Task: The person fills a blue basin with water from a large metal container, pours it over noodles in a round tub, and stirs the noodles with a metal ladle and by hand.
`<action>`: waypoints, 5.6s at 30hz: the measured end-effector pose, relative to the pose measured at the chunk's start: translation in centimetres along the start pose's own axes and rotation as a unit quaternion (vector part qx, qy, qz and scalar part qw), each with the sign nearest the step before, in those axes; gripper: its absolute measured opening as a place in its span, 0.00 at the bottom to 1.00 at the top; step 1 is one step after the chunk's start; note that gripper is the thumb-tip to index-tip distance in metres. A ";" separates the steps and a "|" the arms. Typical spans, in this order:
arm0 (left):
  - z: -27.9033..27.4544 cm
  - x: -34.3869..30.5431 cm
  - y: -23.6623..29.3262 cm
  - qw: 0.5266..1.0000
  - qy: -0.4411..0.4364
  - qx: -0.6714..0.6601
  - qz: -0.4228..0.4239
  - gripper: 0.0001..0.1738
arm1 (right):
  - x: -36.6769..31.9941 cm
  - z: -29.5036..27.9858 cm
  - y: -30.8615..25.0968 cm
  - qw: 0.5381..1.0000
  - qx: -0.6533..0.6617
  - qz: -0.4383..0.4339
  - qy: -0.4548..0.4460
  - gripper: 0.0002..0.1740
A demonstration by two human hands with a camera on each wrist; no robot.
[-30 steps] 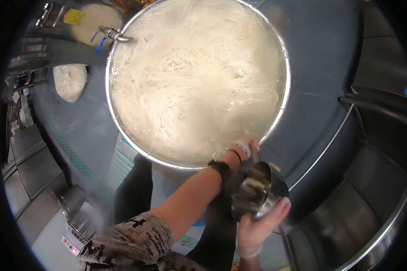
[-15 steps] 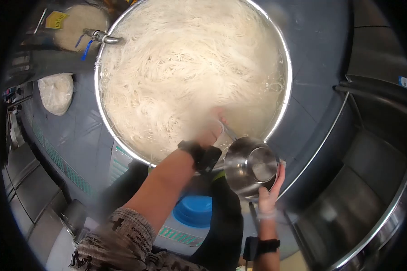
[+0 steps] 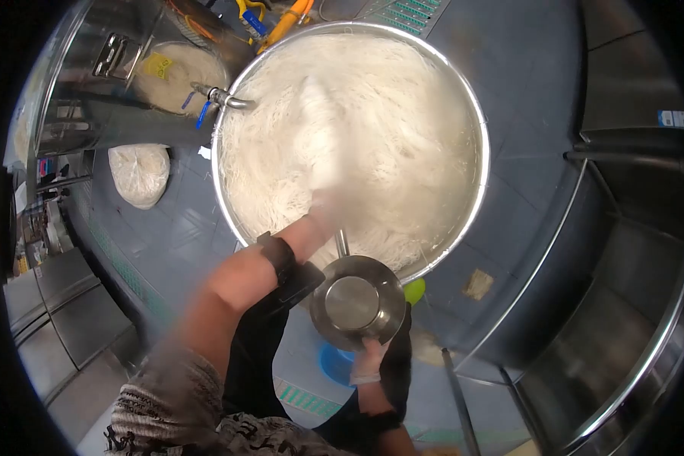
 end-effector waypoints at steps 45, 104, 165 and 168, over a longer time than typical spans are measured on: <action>11.7 1.7 22.5 0.354 -0.265 -0.878 -0.182 0.11 | 0.1 6.4 -16.8 0.592 -0.752 -0.271 0.108 0.47; 4.2 -21.2 2.7 0.056 0.125 -0.926 -0.352 0.09 | 3.2 11.8 -13.7 0.735 -0.613 -0.198 -0.210 0.28; 4.7 -33.0 -3.7 0.024 0.114 -0.945 -0.307 0.10 | 13.7 22.5 -9.8 0.863 -0.477 -0.027 -0.161 0.19; 4.4 -33.4 -4.2 0.043 0.114 -0.934 -0.337 0.11 | 9.3 23.7 -6.8 0.926 -0.366 0.078 -0.050 0.18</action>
Point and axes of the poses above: each hand's wrist, its own x-axis towards the middle knuckle, its own z-axis out of the palm, y = z × x, the point moved 1 cm from there along x, towards the middle knuckle
